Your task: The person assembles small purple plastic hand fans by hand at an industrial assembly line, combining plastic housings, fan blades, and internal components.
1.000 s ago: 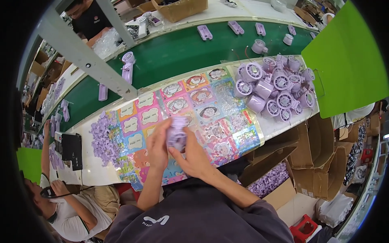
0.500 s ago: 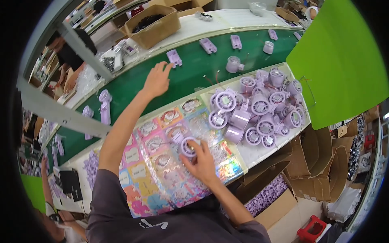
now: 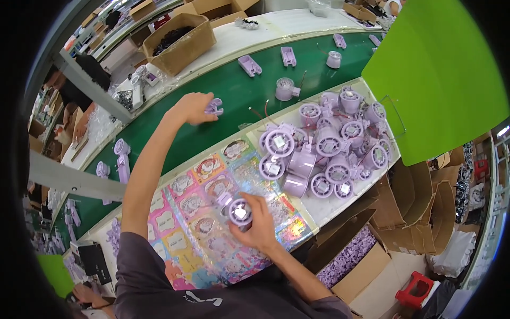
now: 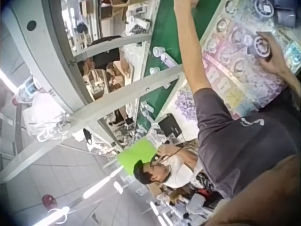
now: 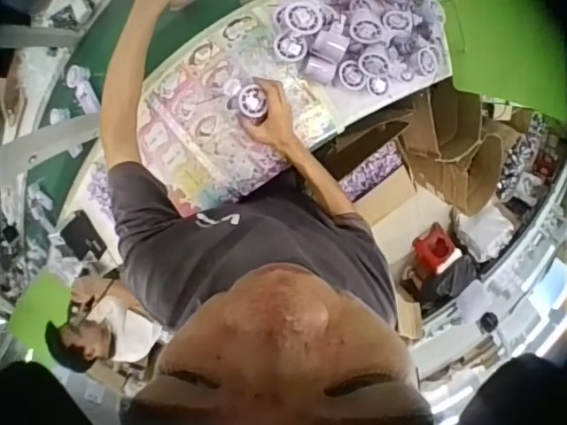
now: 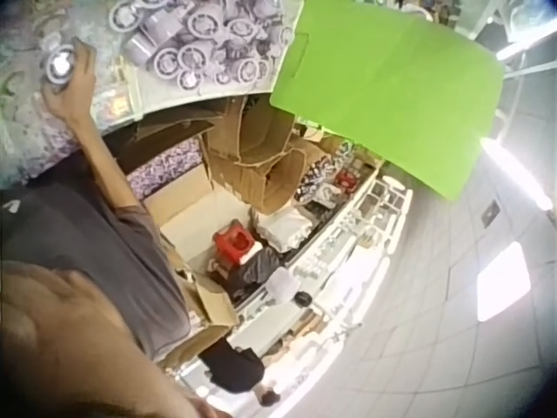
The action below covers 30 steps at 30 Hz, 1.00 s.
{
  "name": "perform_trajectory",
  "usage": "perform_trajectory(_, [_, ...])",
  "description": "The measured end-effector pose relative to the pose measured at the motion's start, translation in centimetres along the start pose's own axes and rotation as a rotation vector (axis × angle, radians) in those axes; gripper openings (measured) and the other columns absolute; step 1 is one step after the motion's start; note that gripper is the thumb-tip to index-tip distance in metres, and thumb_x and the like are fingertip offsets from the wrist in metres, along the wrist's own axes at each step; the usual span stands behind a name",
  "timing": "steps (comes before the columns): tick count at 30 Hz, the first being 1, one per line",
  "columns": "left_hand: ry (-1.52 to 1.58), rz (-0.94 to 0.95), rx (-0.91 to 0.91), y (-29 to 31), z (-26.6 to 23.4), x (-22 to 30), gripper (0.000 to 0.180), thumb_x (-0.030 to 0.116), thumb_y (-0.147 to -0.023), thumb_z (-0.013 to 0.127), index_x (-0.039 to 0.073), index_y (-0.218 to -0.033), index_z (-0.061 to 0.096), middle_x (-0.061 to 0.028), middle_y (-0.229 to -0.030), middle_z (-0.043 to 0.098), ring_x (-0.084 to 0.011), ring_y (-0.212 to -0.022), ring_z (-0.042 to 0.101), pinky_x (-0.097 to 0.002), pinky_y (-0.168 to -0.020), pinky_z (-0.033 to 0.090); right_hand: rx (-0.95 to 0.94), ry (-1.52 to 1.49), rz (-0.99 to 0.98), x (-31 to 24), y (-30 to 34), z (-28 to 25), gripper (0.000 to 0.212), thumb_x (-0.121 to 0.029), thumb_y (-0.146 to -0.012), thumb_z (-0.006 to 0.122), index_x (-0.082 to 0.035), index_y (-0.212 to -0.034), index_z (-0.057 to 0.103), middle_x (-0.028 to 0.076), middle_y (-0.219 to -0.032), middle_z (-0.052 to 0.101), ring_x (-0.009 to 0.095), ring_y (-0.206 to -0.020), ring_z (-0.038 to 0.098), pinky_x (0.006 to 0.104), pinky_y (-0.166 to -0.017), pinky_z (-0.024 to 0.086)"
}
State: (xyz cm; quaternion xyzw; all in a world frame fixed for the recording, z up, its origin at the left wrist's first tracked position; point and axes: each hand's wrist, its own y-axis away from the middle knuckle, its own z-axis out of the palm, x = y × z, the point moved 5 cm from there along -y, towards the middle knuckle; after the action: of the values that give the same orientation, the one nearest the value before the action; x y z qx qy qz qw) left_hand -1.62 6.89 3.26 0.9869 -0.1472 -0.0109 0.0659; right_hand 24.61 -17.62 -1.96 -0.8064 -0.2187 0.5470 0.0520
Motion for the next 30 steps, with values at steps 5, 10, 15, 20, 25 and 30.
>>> perform_trajectory(5, [0.239, 0.018, 0.105, 10.8, -2.2, 6.3, 0.061, 0.051, -0.074, 0.076, 0.001, -0.106, 0.062, -0.0243, -0.101, 0.070, -0.0416, -0.096, 0.067, -0.0484, -0.084, 0.054, 0.223, 0.160, -0.172, -0.3, 0.6, -1.4, 0.067, -0.012, -0.067, 0.083, -0.003, -0.127, 0.055, 0.019, -0.115, 0.057, 0.038, -0.099, 0.064, 0.0412, -0.081, 0.055])
perform_trajectory(10, [0.461, -0.036, 0.067, 21.7, -1.1, 9.3, 0.067, 0.047, -0.073, 0.081, 0.005, -0.119, 0.058, -0.0186, -0.114, 0.061, -0.0420, -0.101, 0.064, -0.0477, -0.085, 0.052, 0.139, 0.236, -0.547, -1.2, 2.9, 0.4, 0.055, -0.011, -0.062, 0.086, -0.017, -0.114, 0.069, 0.016, -0.121, 0.063, 0.022, -0.069, 0.064, 0.0304, -0.053, 0.051])
perform_trajectory(15, [0.420, -0.151, 0.020, 29.3, 1.1, 11.0, 0.065, 0.044, -0.074, 0.081, 0.007, -0.122, 0.059, -0.0193, -0.113, 0.066, -0.0394, -0.103, 0.066, -0.0476, -0.087, 0.052, 0.065, 0.176, -0.544, -2.7, 3.6, 0.4, 0.060, -0.012, -0.060, 0.085, -0.013, -0.117, 0.069, 0.016, -0.121, 0.063, 0.024, -0.071, 0.065, 0.0310, -0.054, 0.052])
perform_trajectory(20, [0.453, -0.143, 0.114, 32.4, 2.5, 13.1, 0.059, 0.037, -0.073, 0.084, 0.005, -0.119, 0.064, -0.0171, -0.110, 0.069, -0.0379, -0.104, 0.066, -0.0462, -0.089, 0.052, -0.194, 0.137, -0.492, -7.2, 3.4, -0.1, 0.070, -0.011, -0.061, 0.082, -0.014, -0.129, 0.065, 0.012, -0.122, 0.062, 0.023, -0.069, 0.065, 0.0338, -0.058, 0.054])
perform_trajectory(25, [0.506, -0.172, 0.085, 33.6, 2.0, 14.5, 0.061, 0.027, -0.068, 0.086, 0.002, -0.120, 0.066, -0.0185, -0.113, 0.070, -0.0371, -0.105, 0.067, -0.0445, -0.091, 0.053, -0.477, 0.240, -0.356, -9.3, 3.1, -0.3, 0.077, -0.004, -0.064, 0.078, -0.014, -0.139, 0.060, 0.013, -0.128, 0.059, 0.028, -0.079, 0.066, 0.0377, -0.068, 0.056])
perform_trajectory(30, [0.731, -0.112, 0.144, 33.6, 1.6, 14.5, 0.058, 0.023, -0.071, 0.086, -0.002, -0.120, 0.068, -0.0193, -0.113, 0.072, -0.0326, -0.104, 0.070, -0.0392, -0.090, 0.055, -0.514, 0.351, -0.407, -11.1, 2.5, -1.3, 0.082, -0.003, -0.067, 0.075, -0.019, -0.145, 0.054, 0.013, -0.123, 0.057, 0.031, -0.080, 0.067, 0.0416, -0.067, 0.056])
